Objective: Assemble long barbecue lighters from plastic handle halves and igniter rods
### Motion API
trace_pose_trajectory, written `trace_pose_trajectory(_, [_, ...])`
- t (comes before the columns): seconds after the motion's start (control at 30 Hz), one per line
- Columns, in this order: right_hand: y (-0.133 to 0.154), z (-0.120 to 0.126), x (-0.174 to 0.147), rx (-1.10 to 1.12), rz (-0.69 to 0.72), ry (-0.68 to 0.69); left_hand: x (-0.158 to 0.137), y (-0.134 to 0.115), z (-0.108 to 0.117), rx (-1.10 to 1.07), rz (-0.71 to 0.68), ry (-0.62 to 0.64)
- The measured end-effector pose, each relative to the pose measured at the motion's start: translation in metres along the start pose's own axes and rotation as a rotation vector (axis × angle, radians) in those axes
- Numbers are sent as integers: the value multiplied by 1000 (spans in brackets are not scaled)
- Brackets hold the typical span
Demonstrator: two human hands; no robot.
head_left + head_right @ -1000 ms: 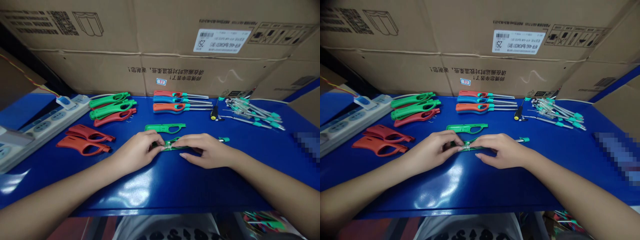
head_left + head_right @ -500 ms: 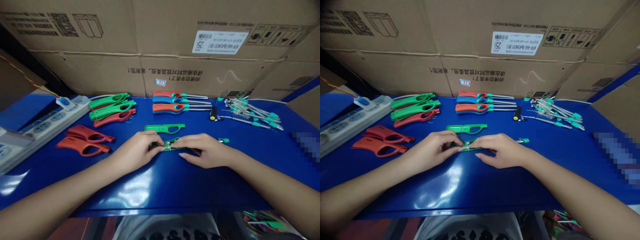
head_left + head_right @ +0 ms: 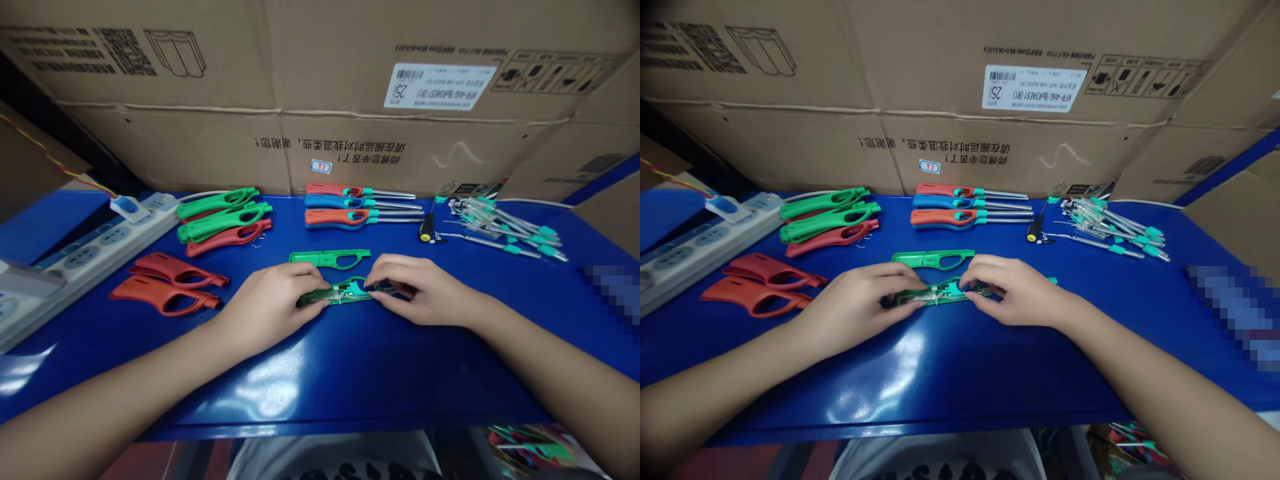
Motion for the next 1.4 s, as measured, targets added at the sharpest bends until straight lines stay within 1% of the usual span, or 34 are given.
trace_pose_trajectory(0.07, [-1, 0, -1, -24, -13, 49, -1, -7, 1, 40, -85, -27])
trace_pose_trajectory(0.17, [-5, -2, -1, -56, -38, 115, -3, -17, -5, 67, -210, 1])
trace_pose_trajectory(0.23, [-7, -3, -2, -59, -50, 132, -5, -21, -11, 110, -264, 32])
trace_pose_trajectory(0.33, [-8, -4, -2, -54, -60, 131, -6, -22, -17, 174, -305, 52])
trace_pose_trajectory(0.43, [-8, -4, -1, -54, -62, 131, -5, -19, -20, 189, -306, 54])
trace_pose_trajectory(0.6, [-8, -2, -2, -37, -65, 111, -3, -15, -22, 171, -271, 61])
trace_pose_trajectory(0.8, [-10, -4, -1, -51, -91, 83, -4, -15, -25, 188, -290, 33])
trace_pose_trajectory(0.9, [-11, 0, 1, -111, -60, -9, -4, -14, -25, 187, -295, 29])
trace_pose_trajectory(0.97, [-12, 3, 2, -210, -32, -72, -4, -13, -24, 183, -295, 21])
trace_pose_trajectory(1.0, [-14, 3, 2, -272, -30, -77, -4, -13, -23, 184, -293, 18])
trace_pose_trajectory(1.07, [-19, 1, 2, -378, -55, -37, -4, -13, -22, 192, -295, 15])
trace_pose_trajectory(1.13, [-25, 0, 1, -425, -103, -5, -4, -13, -21, 201, -298, 14])
trace_pose_trajectory(1.3, [-36, 9, -4, -386, -220, -34, -4, -13, -19, 219, -322, -11])
trace_pose_trajectory(1.4, [-39, 14, -5, -355, -246, -35, -5, -15, -17, 184, -332, -44])
Point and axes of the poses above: each hand's wrist, its own x-axis towards the middle knuckle, its own z-axis out of the back of the hand, y = z × x, the point moved 6 cm from there along x, towards the middle knuckle, and after that the axes turned 3 degrees about z, right-handed, at the moved point
